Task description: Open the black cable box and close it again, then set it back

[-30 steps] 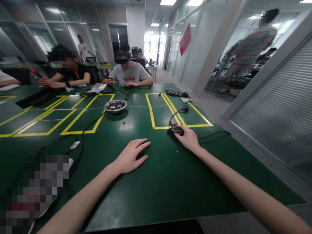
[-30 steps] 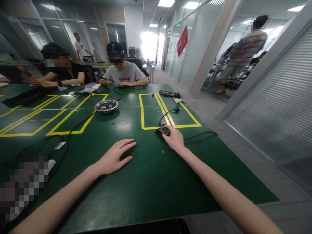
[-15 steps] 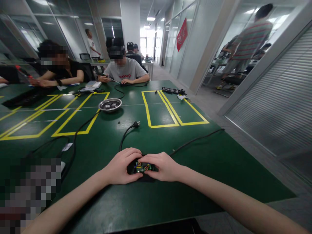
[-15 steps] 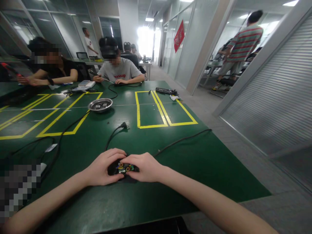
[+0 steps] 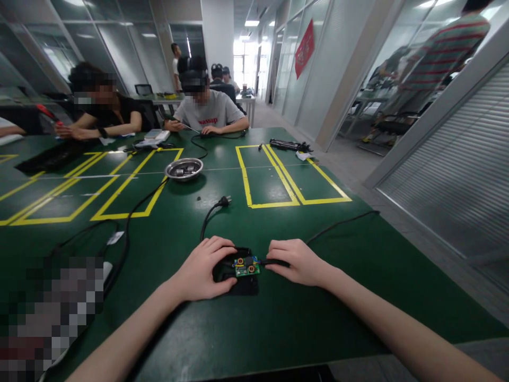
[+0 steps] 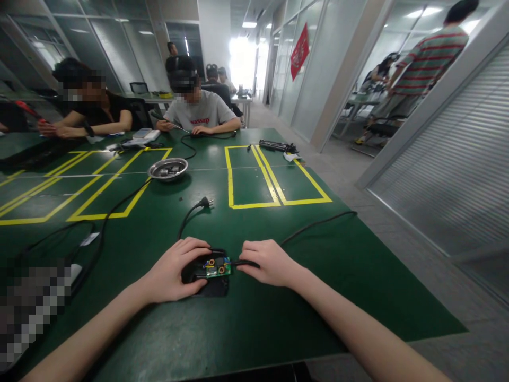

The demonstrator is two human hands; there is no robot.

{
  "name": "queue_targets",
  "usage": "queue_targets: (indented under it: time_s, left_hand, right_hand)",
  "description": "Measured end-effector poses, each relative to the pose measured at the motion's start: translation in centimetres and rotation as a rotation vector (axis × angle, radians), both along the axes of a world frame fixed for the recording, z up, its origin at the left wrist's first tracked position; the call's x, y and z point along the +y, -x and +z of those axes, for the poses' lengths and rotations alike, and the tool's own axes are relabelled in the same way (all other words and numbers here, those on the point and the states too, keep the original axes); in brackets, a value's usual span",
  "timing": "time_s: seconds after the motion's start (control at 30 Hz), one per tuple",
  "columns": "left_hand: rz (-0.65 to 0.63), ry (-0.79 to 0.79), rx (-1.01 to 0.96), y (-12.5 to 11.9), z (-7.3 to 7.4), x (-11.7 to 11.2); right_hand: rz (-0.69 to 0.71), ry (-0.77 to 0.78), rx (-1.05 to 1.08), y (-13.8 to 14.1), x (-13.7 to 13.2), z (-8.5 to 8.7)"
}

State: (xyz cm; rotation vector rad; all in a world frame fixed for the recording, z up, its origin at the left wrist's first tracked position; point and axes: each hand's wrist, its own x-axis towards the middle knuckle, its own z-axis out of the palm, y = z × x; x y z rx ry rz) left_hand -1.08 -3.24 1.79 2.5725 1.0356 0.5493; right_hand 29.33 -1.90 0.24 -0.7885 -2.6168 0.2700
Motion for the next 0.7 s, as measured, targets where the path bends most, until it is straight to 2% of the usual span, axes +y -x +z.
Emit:
queue_targets:
  time_s: [0.17, 0.33, 0.57, 0.7]
  left_hand:
    - [0.02, -0.013, 0.026, 0.1, -0.1, 0.2]
    - [0.015, -0.038, 0.053, -0.5, -0.1, 0.4]
    - [0.026, -0.034, 0.042, -0.7, -0.2, 1.0]
    - [0.024, -0.035, -0.045, -0.2, -0.5, 1.2]
  right_hand:
    - [-0.038, 0.07, -0.066, 1.2, -0.3, 0.1]
    - [-0.156, 0.107, -0.154, 2.2, -0.3, 0.2]
    - [-0.256, 0.123, -0.116, 2.4, -0.6, 0.0]
    - [-0.299, 0.148, -0.111, 2.4, -0.6, 0.3]
